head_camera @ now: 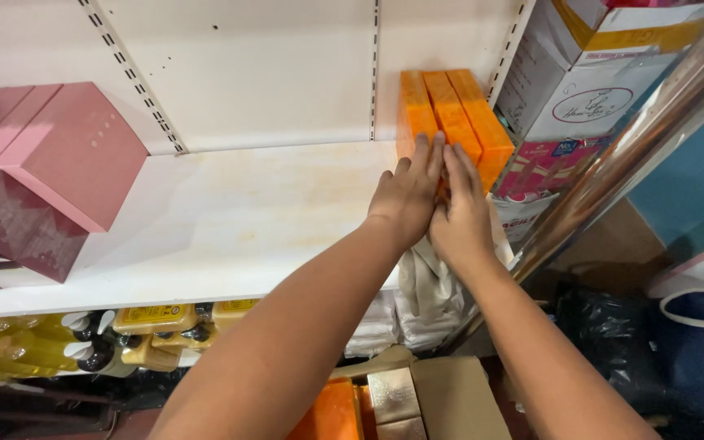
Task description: The person wipes a white shelf with a cloth and arranges orange boxes on it. They move existing boxes to the side, clean the surface, and then place the boxes back in a neat row.
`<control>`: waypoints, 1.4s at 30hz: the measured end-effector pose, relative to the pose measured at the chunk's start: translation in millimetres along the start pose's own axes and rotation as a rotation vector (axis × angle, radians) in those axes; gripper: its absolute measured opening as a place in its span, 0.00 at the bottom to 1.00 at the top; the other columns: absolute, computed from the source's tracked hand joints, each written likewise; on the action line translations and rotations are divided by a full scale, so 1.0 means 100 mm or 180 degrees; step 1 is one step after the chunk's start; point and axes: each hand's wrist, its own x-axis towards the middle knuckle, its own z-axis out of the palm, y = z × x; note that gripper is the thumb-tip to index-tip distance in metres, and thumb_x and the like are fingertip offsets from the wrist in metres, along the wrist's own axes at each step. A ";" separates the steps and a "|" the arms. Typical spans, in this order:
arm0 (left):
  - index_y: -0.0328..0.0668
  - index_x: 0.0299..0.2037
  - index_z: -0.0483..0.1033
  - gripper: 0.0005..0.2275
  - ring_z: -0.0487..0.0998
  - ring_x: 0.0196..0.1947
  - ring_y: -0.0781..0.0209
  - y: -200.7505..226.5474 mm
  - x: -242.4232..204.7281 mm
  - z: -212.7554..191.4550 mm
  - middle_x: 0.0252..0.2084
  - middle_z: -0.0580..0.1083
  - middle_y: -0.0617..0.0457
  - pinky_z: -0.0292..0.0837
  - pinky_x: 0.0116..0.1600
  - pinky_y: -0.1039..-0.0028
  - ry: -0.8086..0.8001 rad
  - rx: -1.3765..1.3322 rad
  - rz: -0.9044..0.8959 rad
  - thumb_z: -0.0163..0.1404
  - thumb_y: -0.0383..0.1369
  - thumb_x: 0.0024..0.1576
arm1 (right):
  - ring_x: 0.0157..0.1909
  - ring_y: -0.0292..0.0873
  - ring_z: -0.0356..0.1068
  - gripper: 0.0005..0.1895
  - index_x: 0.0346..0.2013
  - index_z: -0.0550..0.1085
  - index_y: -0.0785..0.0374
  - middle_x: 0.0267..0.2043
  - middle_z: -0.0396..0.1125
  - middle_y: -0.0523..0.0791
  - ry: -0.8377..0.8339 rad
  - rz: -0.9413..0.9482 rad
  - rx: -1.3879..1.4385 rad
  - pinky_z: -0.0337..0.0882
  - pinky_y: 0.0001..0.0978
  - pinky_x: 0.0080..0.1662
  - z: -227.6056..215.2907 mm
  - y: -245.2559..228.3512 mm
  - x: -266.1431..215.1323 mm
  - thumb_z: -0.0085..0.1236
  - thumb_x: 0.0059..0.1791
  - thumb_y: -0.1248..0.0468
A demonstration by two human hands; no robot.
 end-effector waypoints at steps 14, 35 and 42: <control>0.52 0.64 0.51 0.33 0.73 0.53 0.34 0.08 0.28 -0.01 0.69 0.46 0.21 0.75 0.54 0.58 0.0071 -0.0805 -0.0579 0.60 0.35 0.53 | 0.70 0.69 0.52 0.36 0.69 0.61 0.73 0.73 0.49 0.62 0.0371 -0.0220 -0.0961 0.55 0.53 0.70 0.05 0.24 0.07 0.55 0.45 0.77; 0.57 0.74 0.47 0.34 0.75 0.57 0.36 -0.04 0.20 -0.40 0.65 0.57 0.32 0.75 0.59 0.58 -0.0390 -0.1435 -0.1172 0.49 0.25 0.58 | 0.57 0.57 0.64 0.27 0.63 0.64 0.67 0.60 0.57 0.60 0.0495 0.1141 0.0645 0.70 0.45 0.53 0.13 -0.07 0.49 0.53 0.48 0.70; 0.57 0.77 0.39 0.39 0.75 0.57 0.38 -0.16 0.13 -0.37 0.71 0.50 0.30 0.75 0.58 0.60 -0.0507 -0.1195 -0.1102 0.44 0.18 0.57 | 0.58 0.61 0.69 0.36 0.73 0.60 0.49 0.66 0.57 0.60 -0.0128 0.0809 -0.0972 0.73 0.43 0.56 0.28 0.29 0.50 0.50 0.49 0.70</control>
